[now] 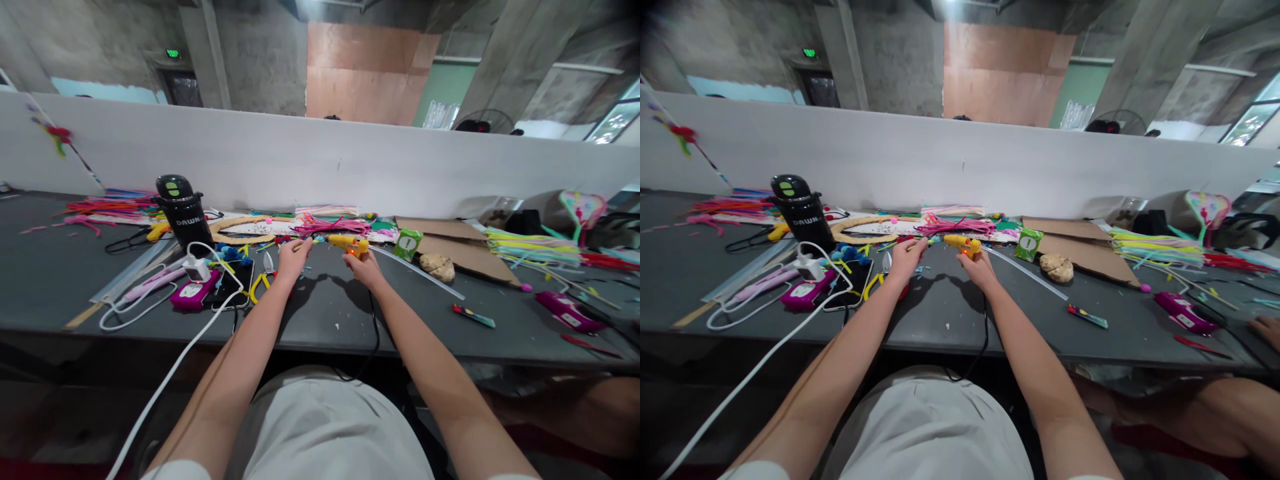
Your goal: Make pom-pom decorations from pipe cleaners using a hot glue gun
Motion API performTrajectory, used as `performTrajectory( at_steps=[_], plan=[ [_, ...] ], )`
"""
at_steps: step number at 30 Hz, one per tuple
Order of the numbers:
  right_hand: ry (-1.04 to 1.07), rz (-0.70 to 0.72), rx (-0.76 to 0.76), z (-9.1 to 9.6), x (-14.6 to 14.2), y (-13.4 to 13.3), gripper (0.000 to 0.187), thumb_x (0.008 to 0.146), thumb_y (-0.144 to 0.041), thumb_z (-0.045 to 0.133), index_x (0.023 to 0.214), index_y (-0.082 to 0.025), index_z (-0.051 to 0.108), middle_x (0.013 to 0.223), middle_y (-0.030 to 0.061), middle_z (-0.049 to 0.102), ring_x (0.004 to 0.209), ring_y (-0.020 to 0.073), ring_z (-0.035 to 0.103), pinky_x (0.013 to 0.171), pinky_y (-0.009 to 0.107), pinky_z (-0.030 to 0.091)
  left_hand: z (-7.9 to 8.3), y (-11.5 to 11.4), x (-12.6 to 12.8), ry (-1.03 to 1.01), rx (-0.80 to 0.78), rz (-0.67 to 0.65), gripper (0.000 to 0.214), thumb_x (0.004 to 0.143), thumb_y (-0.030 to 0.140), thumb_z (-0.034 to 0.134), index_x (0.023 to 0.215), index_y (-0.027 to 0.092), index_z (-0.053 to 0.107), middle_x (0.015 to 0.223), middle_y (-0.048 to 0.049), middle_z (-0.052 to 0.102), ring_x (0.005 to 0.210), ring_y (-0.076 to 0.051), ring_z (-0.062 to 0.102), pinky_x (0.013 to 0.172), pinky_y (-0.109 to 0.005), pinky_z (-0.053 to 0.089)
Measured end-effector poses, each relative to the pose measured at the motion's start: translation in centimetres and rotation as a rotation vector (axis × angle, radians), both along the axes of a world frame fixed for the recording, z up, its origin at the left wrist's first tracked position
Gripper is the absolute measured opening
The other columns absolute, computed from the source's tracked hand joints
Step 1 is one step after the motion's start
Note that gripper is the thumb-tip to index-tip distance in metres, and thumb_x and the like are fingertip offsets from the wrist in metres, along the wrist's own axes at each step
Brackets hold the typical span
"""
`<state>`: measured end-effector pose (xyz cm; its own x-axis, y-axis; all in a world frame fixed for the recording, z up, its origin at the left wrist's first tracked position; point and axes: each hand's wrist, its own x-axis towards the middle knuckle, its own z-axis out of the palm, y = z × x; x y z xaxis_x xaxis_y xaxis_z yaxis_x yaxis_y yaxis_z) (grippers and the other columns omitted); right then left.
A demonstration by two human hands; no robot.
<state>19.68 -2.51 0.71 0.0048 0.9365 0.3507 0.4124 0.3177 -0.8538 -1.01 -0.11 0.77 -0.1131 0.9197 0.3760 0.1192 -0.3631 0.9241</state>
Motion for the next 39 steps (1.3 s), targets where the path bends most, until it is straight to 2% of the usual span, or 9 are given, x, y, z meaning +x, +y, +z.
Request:
performTrajectory(
  at_steps=[8, 14, 18, 23, 27, 28, 31, 33, 39],
  plan=[
    [-0.247, -0.158, -0.09, -0.8, 1.4, 0.7, 0.036, 0.079, -0.053, 0.057, 0.085, -0.019, 0.067, 0.07, 0.0032, 0.062, 0.064, 0.0172, 0.055, 0.06, 0.028, 0.044, 0.5, -0.2, 0.0, -0.073, -0.004, -0.017, 0.038, 0.078, 0.052, 0.062, 0.065, 0.016, 0.065, 0.053, 0.0015, 0.051, 0.049, -0.01, 0.043, 0.047, -0.022, 0.031],
    [-0.576, -0.187, -0.107, -1.7, 1.8, 1.4, 0.038, 0.079, -0.051, 0.06, 0.095, -0.017, 0.068, 0.08, 0.007, 0.067, 0.073, 0.0209, 0.06, 0.064, 0.028, 0.043, 0.8, 0.1, -0.3, -0.189, -0.015, -0.009, 0.035, 0.077, 0.049, 0.065, 0.063, 0.016, 0.064, 0.052, 0.0018, 0.051, 0.046, -0.009, 0.042, 0.045, -0.022, 0.03],
    [-0.676, -0.196, -0.126, -1.1, 1.8, 1.2, 0.04, 0.076, -0.055, 0.062, 0.088, -0.018, 0.066, 0.085, 0.0081, 0.067, 0.075, 0.0206, 0.059, 0.06, 0.027, 0.04, 0.8, 0.4, -0.5, -0.236, -0.026, 0.006, 0.035, 0.075, 0.048, 0.066, 0.063, 0.015, 0.064, 0.051, 0.0017, 0.05, 0.045, -0.008, 0.041, 0.044, -0.022, 0.029],
    [-0.644, -0.204, -0.266, 0.6, 4.5, 0.4, 0.052, 0.064, -0.071, 0.065, 0.07, -0.02, 0.059, 0.062, 0.003, 0.06, 0.054, 0.0155, 0.049, 0.049, 0.026, 0.032, 0.7, 0.6, -0.7, -0.25, -0.041, 0.014, 0.035, 0.075, 0.048, 0.067, 0.063, 0.015, 0.064, 0.051, 0.0017, 0.049, 0.045, -0.007, 0.041, 0.043, -0.021, 0.028],
    [-0.572, 0.149, -0.297, 2.8, 6.7, -1.9, 0.049, 0.068, -0.065, 0.066, 0.059, -0.017, 0.057, 0.05, -0.0019, 0.049, 0.048, 0.0096, 0.041, 0.047, 0.023, 0.031, 0.5, 0.6, -0.7, -0.26, -0.041, 0.0, 0.036, 0.075, 0.049, 0.066, 0.065, 0.014, 0.065, 0.053, 0.0013, 0.05, 0.046, -0.007, 0.041, 0.044, -0.021, 0.028],
    [-0.497, 0.337, -0.357, 3.2, 6.5, -2.5, 0.046, 0.071, -0.061, 0.065, 0.064, -0.016, 0.061, 0.052, -0.0018, 0.051, 0.048, 0.0094, 0.042, 0.048, 0.023, 0.033, 0.5, 0.6, -0.7, -0.257, -0.036, -0.002, 0.036, 0.075, 0.049, 0.066, 0.065, 0.015, 0.065, 0.053, 0.0013, 0.05, 0.046, -0.007, 0.041, 0.044, -0.021, 0.028],
    [-0.312, 0.746, -0.461, 3.9, 4.1, -3.4, 0.041, 0.075, -0.053, 0.065, 0.085, -0.013, 0.069, 0.064, 0.0017, 0.062, 0.053, 0.0108, 0.049, 0.052, 0.024, 0.041, 0.6, 0.6, -0.7, -0.238, -0.035, 0.01, 0.037, 0.076, 0.05, 0.065, 0.065, 0.015, 0.064, 0.052, 0.0016, 0.049, 0.046, -0.008, 0.041, 0.044, -0.022, 0.029],
    [-0.295, 0.801, -0.436, 3.5, 1.4, -2.6, 0.035, 0.078, -0.047, 0.063, 0.09, -0.015, 0.07, 0.072, 0.003, 0.066, 0.059, 0.0126, 0.055, 0.057, 0.025, 0.045, 0.6, 0.6, -0.6, -0.224, -0.047, 0.017, 0.037, 0.076, 0.05, 0.064, 0.065, 0.015, 0.064, 0.052, 0.0016, 0.05, 0.046, -0.008, 0.041, 0.045, -0.022, 0.03],
    [-0.661, 0.336, -0.072, 1.1, -6.3, 2.6, 0.012, 0.079, -0.018, 0.063, 0.09, -0.018, 0.069, 0.088, 0.0072, 0.071, 0.078, 0.0177, 0.063, 0.07, 0.026, 0.045, 0.6, 0.6, -0.6, -0.215, -0.032, 0.027, 0.037, 0.076, 0.051, 0.065, 0.067, 0.015, 0.065, 0.053, 0.0014, 0.05, 0.046, -0.008, 0.041, 0.045, -0.022, 0.03]
  ],
)
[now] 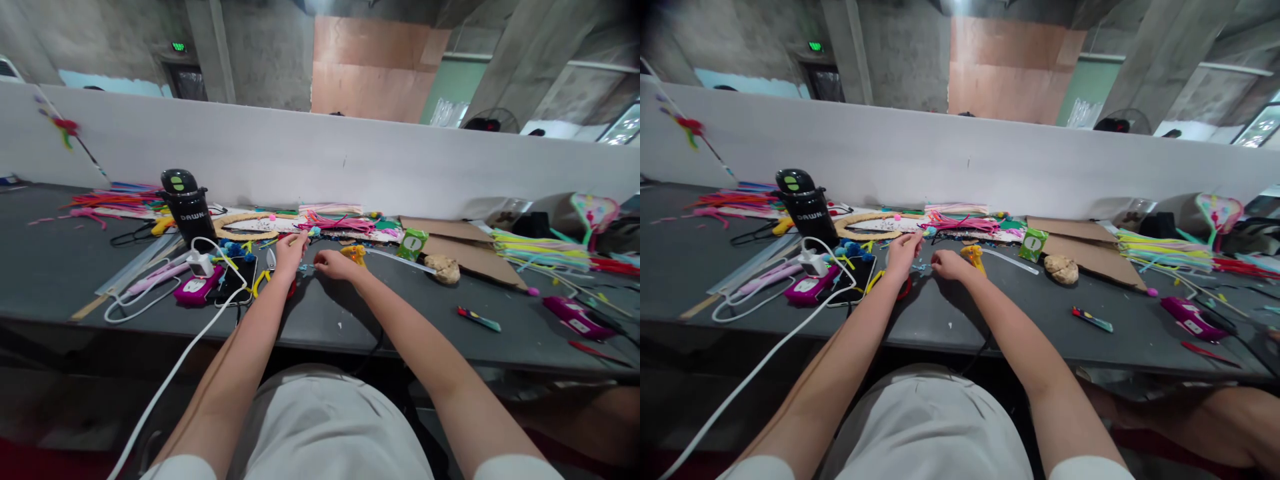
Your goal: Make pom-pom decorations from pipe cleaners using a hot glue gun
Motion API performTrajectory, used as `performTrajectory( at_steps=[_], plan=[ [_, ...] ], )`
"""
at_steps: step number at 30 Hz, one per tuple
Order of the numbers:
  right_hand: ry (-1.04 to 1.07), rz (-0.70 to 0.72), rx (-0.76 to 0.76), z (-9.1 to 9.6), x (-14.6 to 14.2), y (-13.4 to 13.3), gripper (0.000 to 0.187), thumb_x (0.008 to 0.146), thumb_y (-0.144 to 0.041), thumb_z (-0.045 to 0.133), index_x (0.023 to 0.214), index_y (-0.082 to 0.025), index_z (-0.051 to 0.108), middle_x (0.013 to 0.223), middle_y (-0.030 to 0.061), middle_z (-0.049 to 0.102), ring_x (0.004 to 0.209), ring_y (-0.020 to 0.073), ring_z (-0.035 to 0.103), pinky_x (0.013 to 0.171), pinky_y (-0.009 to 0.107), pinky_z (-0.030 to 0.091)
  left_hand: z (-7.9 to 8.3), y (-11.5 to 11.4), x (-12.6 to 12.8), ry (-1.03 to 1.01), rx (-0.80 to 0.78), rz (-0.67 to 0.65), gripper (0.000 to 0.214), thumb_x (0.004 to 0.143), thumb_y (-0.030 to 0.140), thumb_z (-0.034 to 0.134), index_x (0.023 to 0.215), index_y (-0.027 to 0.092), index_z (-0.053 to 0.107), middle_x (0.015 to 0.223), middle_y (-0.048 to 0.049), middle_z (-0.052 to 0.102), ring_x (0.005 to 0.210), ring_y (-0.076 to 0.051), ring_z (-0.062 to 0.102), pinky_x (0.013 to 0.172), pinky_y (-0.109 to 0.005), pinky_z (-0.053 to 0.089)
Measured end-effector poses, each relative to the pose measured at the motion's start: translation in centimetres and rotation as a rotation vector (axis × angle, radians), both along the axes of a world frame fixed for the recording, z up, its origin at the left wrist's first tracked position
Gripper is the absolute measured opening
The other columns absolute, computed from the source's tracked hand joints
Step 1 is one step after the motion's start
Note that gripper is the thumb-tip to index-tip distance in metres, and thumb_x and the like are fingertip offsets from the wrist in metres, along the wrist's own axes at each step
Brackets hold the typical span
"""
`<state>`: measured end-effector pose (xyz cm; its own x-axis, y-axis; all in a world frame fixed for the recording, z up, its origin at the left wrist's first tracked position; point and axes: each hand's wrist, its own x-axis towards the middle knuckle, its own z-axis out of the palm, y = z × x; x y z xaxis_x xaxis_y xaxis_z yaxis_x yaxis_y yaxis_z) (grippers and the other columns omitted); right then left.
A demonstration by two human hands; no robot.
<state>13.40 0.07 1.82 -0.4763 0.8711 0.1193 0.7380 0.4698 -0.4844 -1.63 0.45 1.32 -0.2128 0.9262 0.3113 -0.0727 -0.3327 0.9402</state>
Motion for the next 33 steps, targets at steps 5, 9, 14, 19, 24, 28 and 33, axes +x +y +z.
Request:
performTrajectory(
  at_steps=[5, 9, 14, 19, 24, 28, 33],
  plan=[
    [-0.148, -0.128, 0.007, -1.0, -2.7, 1.9, 0.007, 0.076, -0.019, 0.068, 0.082, -0.017, 0.068, 0.09, 0.0114, 0.07, 0.082, 0.0224, 0.064, 0.07, 0.028, 0.045, 0.2, -0.2, 0.0, 0.006, -0.009, -0.011, 0.037, 0.076, 0.051, 0.064, 0.067, 0.015, 0.065, 0.053, 0.0014, 0.05, 0.046, -0.009, 0.042, 0.044, -0.022, 0.03],
    [-0.161, -0.133, -0.012, -1.5, -2.4, 1.6, 0.005, 0.072, -0.011, 0.066, 0.075, -0.015, 0.065, 0.083, 0.0117, 0.069, 0.079, 0.0219, 0.064, 0.069, 0.028, 0.045, 0.2, -0.3, 0.1, 0.011, -0.021, -0.004, 0.036, 0.076, 0.05, 0.064, 0.066, 0.015, 0.065, 0.053, 0.0014, 0.051, 0.046, -0.009, 0.042, 0.045, -0.023, 0.031],
    [0.002, -0.087, 0.003, -1.1, -0.3, -0.1, 0.014, 0.079, -0.014, 0.057, 0.092, -0.016, 0.063, 0.084, 0.0056, 0.067, 0.076, 0.0159, 0.06, 0.068, 0.025, 0.045, -0.1, -0.3, 0.3, 0.051, -0.04, 0.021, 0.037, 0.076, 0.051, 0.063, 0.066, 0.016, 0.065, 0.053, 0.0016, 0.051, 0.047, -0.01, 0.043, 0.048, -0.023, 0.034],
    [0.6, -0.03, -0.075, -1.4, 1.1, -1.5, 0.022, 0.08, -0.027, 0.055, 0.098, -0.018, 0.062, 0.075, 0.0001, 0.064, 0.067, 0.013, 0.059, 0.066, 0.027, 0.049, -0.4, -0.3, 0.5, 0.094, -0.017, -0.001, 0.039, 0.077, 0.055, 0.061, 0.069, 0.017, 0.067, 0.055, 0.0011, 0.053, 0.048, -0.01, 0.044, 0.047, -0.023, 0.033],
    [0.977, -0.114, -0.167, -2.1, 0.7, -1.7, 0.023, 0.07, -0.039, 0.067, 0.082, -0.02, 0.059, 0.074, 0.0011, 0.066, 0.068, 0.0162, 0.064, 0.07, 0.033, 0.055, -0.5, -0.4, 0.8, 0.092, -0.033, -0.017, 0.04, 0.076, 0.056, 0.062, 0.071, 0.016, 0.068, 0.056, 0.0008, 0.055, 0.049, -0.01, 0.045, 0.048, -0.023, 0.033],
    [1.04, -0.126, -0.071, -2.0, 0.3, -1.8, 0.027, 0.071, -0.043, 0.069, 0.08, -0.019, 0.062, 0.071, 0.0021, 0.066, 0.066, 0.0162, 0.063, 0.069, 0.032, 0.055, -0.4, -0.8, 1.1, 0.11, -0.006, -0.051, 0.041, 0.077, 0.055, 0.061, 0.072, 0.015, 0.067, 0.055, 0.0009, 0.054, 0.049, -0.01, 0.045, 0.048, -0.023, 0.033],
    [1.023, -0.199, 0.045, -1.6, -0.2, -2.1, 0.03, 0.073, -0.046, 0.067, 0.081, -0.017, 0.064, 0.072, 0.0027, 0.066, 0.068, 0.0155, 0.062, 0.07, 0.029, 0.052, -0.4, -1.1, 1.5, 0.193, 0.02, -0.073, 0.04, 0.08, 0.053, 0.059, 0.068, 0.015, 0.063, 0.053, 0.0012, 0.052, 0.049, -0.011, 0.043, 0.048, -0.023, 0.033]
  ],
)
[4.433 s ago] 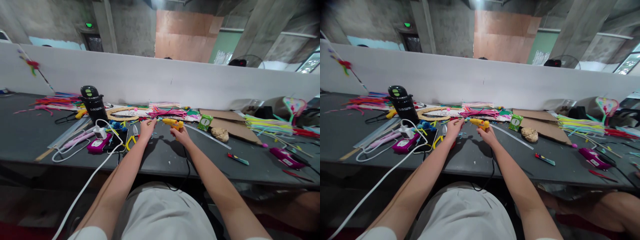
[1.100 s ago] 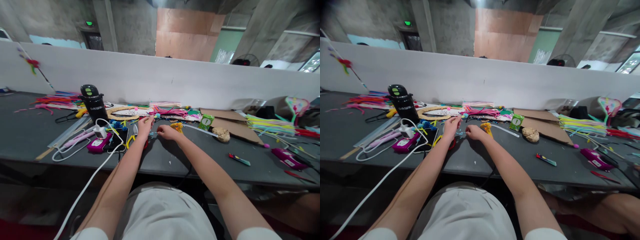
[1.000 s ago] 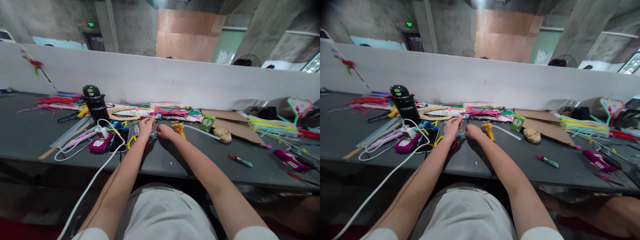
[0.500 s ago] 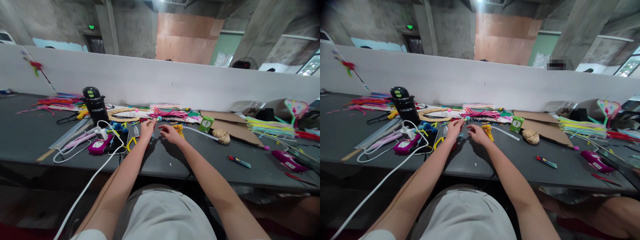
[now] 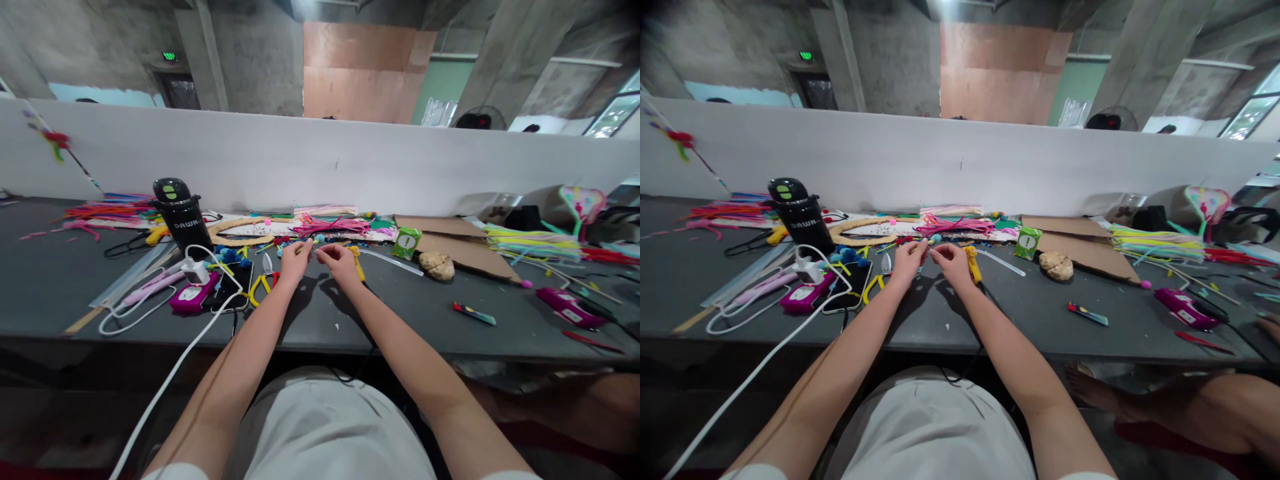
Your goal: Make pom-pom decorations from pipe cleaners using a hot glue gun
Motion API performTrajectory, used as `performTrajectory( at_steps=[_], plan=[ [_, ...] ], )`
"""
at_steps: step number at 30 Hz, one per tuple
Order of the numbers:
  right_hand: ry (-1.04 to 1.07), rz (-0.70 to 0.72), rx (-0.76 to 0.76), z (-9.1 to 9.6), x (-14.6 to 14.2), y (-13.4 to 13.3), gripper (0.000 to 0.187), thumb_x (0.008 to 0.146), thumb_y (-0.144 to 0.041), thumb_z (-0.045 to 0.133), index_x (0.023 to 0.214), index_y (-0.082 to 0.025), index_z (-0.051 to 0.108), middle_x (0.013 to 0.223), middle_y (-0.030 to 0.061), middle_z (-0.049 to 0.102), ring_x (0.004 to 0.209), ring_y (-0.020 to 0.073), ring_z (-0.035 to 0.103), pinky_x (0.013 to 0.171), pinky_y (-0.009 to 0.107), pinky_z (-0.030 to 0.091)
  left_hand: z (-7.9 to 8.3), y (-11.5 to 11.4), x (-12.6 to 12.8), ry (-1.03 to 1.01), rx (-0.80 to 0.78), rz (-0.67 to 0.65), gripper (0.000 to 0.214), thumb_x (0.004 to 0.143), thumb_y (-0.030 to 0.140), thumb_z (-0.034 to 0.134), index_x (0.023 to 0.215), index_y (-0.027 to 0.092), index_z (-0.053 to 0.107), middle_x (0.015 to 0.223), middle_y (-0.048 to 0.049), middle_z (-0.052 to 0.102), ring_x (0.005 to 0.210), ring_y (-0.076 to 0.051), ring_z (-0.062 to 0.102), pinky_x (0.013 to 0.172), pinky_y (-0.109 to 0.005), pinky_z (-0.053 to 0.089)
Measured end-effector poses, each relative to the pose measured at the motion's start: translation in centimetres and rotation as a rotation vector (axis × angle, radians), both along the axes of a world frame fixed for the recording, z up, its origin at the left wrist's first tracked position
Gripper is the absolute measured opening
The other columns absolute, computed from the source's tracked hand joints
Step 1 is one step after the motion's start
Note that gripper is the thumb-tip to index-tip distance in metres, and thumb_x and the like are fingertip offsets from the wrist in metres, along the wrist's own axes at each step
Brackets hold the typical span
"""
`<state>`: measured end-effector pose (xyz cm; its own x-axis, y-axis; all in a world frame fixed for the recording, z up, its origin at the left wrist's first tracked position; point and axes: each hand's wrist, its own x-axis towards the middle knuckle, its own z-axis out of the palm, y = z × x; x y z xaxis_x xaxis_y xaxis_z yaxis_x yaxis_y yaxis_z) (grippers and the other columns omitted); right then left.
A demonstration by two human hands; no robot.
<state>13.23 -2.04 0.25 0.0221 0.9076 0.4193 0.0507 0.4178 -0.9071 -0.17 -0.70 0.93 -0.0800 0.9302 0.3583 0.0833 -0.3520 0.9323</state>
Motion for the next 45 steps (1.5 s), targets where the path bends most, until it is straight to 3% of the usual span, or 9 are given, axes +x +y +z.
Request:
performTrajectory(
  at_steps=[12, 26, 33, 42, 45],
  plan=[
    [0.106, -0.057, -0.003, -0.74, -0.75, -0.18, 0.036, 0.07, -0.05, 0.07, 0.081, -0.016, 0.064, 0.074, 0.0039, 0.066, 0.066, 0.0153, 0.06, 0.067, 0.029, 0.052, -0.75, 0.28, 0.51, 0.146, 0.089, -0.004, 0.043, 0.086, 0.053, 0.05, 0.064, 0.017, 0.054, 0.053, 0.002, 0.049, 0.051, -0.011, 0.044, 0.051, -0.024, 0.033],
    [0.161, -0.069, 0.0, -0.87, -0.85, -0.45, 0.035, 0.069, -0.049, 0.072, 0.08, -0.016, 0.065, 0.072, 0.0031, 0.066, 0.066, 0.0153, 0.06, 0.067, 0.03, 0.052, -0.53, 0.06, 0.67, 0.139, 0.076, -0.021, 0.045, 0.085, 0.055, 0.052, 0.06, 0.017, 0.051, 0.051, 0.0033, 0.045, 0.05, -0.011, 0.04, 0.051, -0.024, 0.031],
    [0.215, 0.014, -0.051, -0.92, -0.79, -0.27, 0.034, 0.069, -0.049, 0.072, 0.081, -0.018, 0.064, 0.072, 0.0017, 0.064, 0.065, 0.0149, 0.058, 0.065, 0.03, 0.051, -0.26, -0.12, 0.66, 0.15, 0.094, -0.028, 0.047, 0.085, 0.055, 0.052, 0.059, 0.017, 0.049, 0.051, 0.004, 0.042, 0.051, -0.009, 0.037, 0.051, -0.024, 0.029],
    [0.283, 0.165, -0.151, -0.8, -0.35, -0.03, 0.036, 0.065, -0.051, 0.074, 0.076, -0.019, 0.061, 0.067, -0.0024, 0.059, 0.059, 0.0109, 0.053, 0.062, 0.027, 0.047, -0.37, -0.13, 0.67, 0.02, 0.024, -0.168, 0.048, 0.08, 0.061, 0.057, 0.063, 0.016, 0.053, 0.051, 0.0043, 0.041, 0.048, -0.009, 0.036, 0.047, -0.023, 0.026],
    [0.253, 0.152, -0.15, -0.66, -0.03, -0.11, 0.037, 0.065, -0.051, 0.074, 0.076, -0.019, 0.062, 0.066, -0.0014, 0.059, 0.059, 0.0112, 0.054, 0.061, 0.027, 0.047, -0.17, -0.28, 0.64, -0.01, 0.013, -0.168, 0.048, 0.079, 0.06, 0.059, 0.062, 0.015, 0.054, 0.05, 0.004, 0.042, 0.047, -0.008, 0.036, 0.046, -0.023, 0.027]
  ],
)
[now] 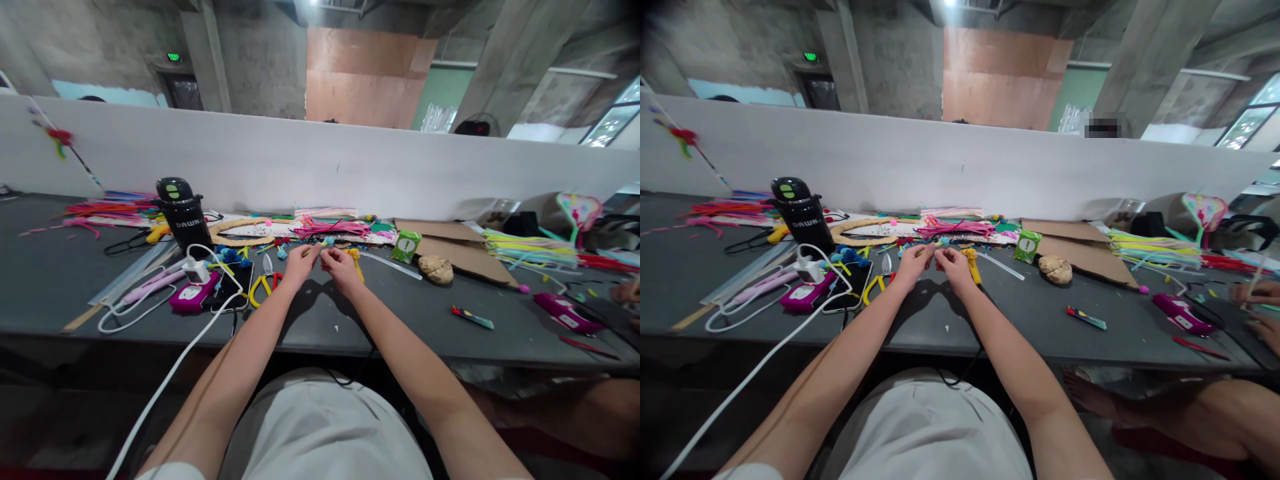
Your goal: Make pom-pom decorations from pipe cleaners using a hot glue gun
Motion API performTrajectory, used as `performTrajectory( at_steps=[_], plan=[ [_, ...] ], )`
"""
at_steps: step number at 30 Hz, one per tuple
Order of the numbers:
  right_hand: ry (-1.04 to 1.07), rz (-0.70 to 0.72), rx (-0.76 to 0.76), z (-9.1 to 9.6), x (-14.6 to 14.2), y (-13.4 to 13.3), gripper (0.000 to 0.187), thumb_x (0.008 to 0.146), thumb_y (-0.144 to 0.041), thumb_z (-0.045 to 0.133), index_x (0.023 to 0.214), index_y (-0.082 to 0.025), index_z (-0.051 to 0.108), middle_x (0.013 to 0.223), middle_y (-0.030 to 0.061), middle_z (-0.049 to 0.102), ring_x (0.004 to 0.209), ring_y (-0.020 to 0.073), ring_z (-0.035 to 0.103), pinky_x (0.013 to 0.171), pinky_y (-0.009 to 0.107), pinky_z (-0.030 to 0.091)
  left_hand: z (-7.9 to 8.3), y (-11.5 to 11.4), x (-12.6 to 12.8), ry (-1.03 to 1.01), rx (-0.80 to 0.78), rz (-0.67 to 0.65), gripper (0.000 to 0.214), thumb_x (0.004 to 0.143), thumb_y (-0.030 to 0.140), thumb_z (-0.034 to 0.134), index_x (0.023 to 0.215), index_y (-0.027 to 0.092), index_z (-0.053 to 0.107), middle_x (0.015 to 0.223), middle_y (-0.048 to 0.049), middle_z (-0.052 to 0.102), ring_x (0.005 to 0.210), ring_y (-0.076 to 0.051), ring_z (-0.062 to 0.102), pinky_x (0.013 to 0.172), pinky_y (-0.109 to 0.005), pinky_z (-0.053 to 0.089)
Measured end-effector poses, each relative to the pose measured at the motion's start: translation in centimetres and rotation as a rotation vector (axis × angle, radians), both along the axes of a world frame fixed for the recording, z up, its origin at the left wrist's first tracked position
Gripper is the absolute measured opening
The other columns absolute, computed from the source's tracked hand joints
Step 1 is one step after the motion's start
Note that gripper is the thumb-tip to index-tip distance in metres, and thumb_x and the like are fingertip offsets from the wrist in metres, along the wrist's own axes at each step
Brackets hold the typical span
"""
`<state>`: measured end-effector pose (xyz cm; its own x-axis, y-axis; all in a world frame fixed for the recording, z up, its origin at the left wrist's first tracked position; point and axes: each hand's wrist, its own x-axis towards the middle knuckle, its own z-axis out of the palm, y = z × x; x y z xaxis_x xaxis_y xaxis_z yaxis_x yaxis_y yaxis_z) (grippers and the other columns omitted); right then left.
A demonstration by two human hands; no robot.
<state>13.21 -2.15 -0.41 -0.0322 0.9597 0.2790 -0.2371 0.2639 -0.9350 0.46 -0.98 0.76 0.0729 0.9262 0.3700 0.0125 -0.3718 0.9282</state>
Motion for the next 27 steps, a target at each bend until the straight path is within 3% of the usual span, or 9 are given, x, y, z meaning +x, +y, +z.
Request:
performTrajectory(
  at_steps=[10, 27],
  plan=[
    [-0.171, -0.305, 0.186, 1.1, 1.2, -0.2, 0.031, 0.076, -0.047, 0.064, 0.084, -0.018, 0.065, 0.07, 0.0009, 0.061, 0.059, 0.0132, 0.054, 0.058, 0.027, 0.047, -0.4, 0.7, -0.3, -0.013, 0.012, 0.096, 0.042, 0.078, 0.055, 0.063, 0.073, 0.013, 0.066, 0.054, 0.0013, 0.051, 0.048, -0.009, 0.042, 0.046, -0.022, 0.031],
    [-0.261, -0.412, 0.249, 1.0, 1.3, -0.1, 0.034, 0.078, -0.049, 0.062, 0.082, -0.015, 0.066, 0.07, 0.0039, 0.065, 0.061, 0.0149, 0.055, 0.061, 0.028, 0.045, -0.3, 0.3, 0.0, 0.065, 0.06, 0.082, 0.04, 0.079, 0.053, 0.061, 0.071, 0.014, 0.066, 0.056, 0.0005, 0.053, 0.05, -0.009, 0.043, 0.046, -0.021, 0.031]
  ],
)
